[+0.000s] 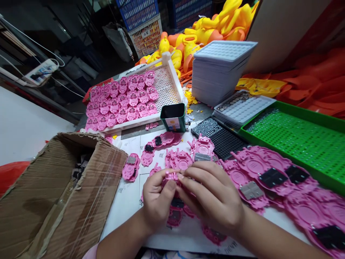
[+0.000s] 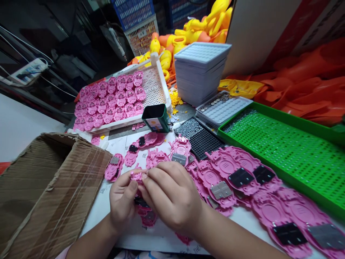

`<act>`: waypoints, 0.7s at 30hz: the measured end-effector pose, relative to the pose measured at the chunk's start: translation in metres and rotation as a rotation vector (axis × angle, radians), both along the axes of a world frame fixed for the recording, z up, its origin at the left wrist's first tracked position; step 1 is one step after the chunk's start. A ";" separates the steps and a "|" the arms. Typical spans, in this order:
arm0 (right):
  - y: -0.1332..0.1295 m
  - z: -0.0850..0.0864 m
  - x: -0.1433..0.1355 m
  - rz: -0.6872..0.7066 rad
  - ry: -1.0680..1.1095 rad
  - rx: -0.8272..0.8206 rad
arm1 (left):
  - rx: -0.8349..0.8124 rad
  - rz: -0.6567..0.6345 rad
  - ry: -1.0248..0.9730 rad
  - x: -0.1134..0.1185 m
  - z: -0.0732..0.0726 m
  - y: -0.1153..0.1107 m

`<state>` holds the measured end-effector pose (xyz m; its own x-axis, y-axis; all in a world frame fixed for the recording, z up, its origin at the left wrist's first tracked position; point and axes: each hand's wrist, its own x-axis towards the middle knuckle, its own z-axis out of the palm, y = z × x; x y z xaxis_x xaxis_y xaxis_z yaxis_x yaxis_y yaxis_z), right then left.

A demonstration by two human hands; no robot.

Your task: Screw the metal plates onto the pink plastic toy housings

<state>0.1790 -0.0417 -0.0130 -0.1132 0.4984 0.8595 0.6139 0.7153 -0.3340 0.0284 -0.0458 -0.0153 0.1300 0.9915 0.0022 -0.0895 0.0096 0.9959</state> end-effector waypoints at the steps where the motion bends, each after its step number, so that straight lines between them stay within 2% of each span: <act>1: 0.000 0.000 0.000 0.004 -0.004 0.006 | 0.011 0.005 0.027 0.000 0.000 0.000; 6: -0.003 -0.002 0.001 0.013 -0.025 0.043 | 0.046 0.024 0.085 0.001 0.003 0.000; 12: -0.005 -0.001 0.002 -0.022 -0.041 0.067 | -0.043 0.031 0.060 -0.001 0.002 0.000; 17: -0.003 0.004 0.001 0.048 0.031 -0.067 | -0.076 -0.015 0.027 0.001 0.003 0.002; 21: 0.002 0.006 0.002 0.171 0.154 -0.170 | -0.159 -0.096 -0.071 0.004 0.004 0.005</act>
<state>0.1805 -0.0392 -0.0069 -0.0821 0.6220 0.7787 0.4219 0.7296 -0.5383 0.0326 -0.0407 -0.0115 0.2295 0.9630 -0.1410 -0.1501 0.1782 0.9725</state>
